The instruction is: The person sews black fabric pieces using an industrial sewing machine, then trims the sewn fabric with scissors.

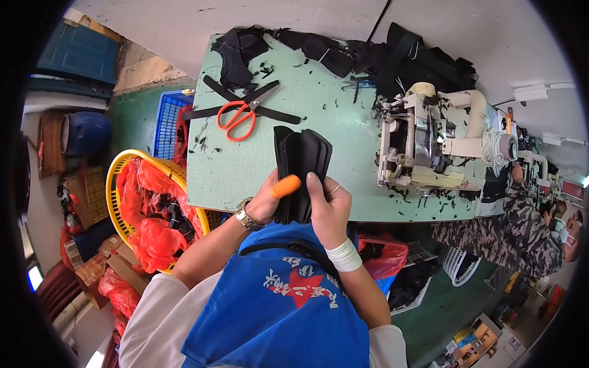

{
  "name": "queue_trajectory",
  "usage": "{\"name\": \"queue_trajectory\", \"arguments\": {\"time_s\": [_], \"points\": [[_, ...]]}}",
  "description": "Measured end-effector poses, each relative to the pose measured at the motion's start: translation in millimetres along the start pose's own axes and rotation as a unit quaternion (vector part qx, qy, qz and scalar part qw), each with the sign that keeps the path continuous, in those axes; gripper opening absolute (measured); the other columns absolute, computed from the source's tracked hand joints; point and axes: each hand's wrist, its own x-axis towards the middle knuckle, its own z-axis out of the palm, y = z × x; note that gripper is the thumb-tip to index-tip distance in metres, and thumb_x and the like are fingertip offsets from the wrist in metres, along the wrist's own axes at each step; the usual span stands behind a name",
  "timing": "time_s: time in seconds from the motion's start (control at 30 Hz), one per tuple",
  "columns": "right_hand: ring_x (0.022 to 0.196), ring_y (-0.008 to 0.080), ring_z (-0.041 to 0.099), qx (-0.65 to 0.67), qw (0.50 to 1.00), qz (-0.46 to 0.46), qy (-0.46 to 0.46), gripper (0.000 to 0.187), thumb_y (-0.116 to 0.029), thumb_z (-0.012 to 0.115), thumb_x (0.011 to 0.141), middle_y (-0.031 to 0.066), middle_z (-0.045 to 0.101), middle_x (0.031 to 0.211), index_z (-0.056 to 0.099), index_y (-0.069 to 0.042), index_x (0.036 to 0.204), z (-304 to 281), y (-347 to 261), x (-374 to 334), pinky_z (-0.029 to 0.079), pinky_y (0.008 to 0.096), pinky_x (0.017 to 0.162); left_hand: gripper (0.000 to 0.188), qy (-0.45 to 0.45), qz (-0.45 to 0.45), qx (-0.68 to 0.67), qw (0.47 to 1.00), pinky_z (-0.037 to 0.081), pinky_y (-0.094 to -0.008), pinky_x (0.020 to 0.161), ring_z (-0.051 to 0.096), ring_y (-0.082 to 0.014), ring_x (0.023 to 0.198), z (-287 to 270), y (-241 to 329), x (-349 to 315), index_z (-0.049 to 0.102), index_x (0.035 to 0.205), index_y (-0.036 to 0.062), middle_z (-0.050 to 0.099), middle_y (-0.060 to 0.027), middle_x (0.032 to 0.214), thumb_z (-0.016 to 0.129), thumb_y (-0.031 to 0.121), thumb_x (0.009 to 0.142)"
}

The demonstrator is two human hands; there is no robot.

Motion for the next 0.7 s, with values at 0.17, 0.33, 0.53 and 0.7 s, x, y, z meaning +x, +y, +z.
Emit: {"name": "queue_trajectory", "arguments": {"time_s": [0.17, 0.33, 0.53, 0.7], "points": [[0.063, 0.0189, 0.057, -0.195, 0.977, -0.088, -0.027, 0.023, -0.015, 0.064, 0.086, 0.0150, 0.059, 0.071, 0.061, 0.007, 0.082, -8, -16, 5, 0.043, 0.0296, 0.057, 0.039, -0.002, -0.071, -0.090, 0.993, 0.054, -0.0327, 0.075, 0.064, -0.0178, 0.090, -4, 12, -6, 0.049, 0.123, 0.0015, 0.062, -0.0106, 0.108, 0.054, 0.026, 0.092], [0.058, 0.0105, 0.036, -0.122, 0.991, -0.044, -0.039, 0.035, -0.022, 0.061, 0.092, 0.0051, 0.046, 0.062, 0.053, 0.006, 0.073, -11, -13, 3, 0.033, 0.0273, 0.052, 0.045, -0.026, -0.066, -0.082, 0.994, 0.051, -0.0277, 0.078, 0.059, -0.0105, 0.094, -12, 13, -11, 0.049, 0.124, 0.0022, 0.060, -0.0045, 0.109, 0.060, 0.030, 0.090], [0.059, 0.0091, 0.038, -0.141, 0.987, -0.076, -0.029, 0.030, -0.019, 0.061, 0.091, 0.0041, 0.045, 0.062, 0.054, 0.004, 0.074, -10, -9, -2, 0.034, 0.0268, 0.052, 0.046, -0.045, -0.034, -0.117, 0.992, 0.054, -0.0335, 0.081, 0.064, -0.0171, 0.094, -19, 3, -11, 0.049, 0.124, 0.0024, 0.062, -0.0097, 0.109, 0.061, 0.028, 0.087], [0.064, 0.0035, 0.034, -0.023, 0.993, -0.039, 0.105, 0.019, -0.012, 0.056, 0.092, -0.0069, 0.042, 0.067, 0.055, 0.001, 0.078, -44, 18, 19, 0.028, 0.0221, 0.054, 0.045, 0.014, -0.033, -0.133, 0.990, 0.055, -0.0396, 0.083, 0.065, -0.0236, 0.097, -31, 7, -15, 0.049, 0.125, 0.0011, 0.061, -0.0143, 0.114, 0.060, 0.020, 0.086]]}}
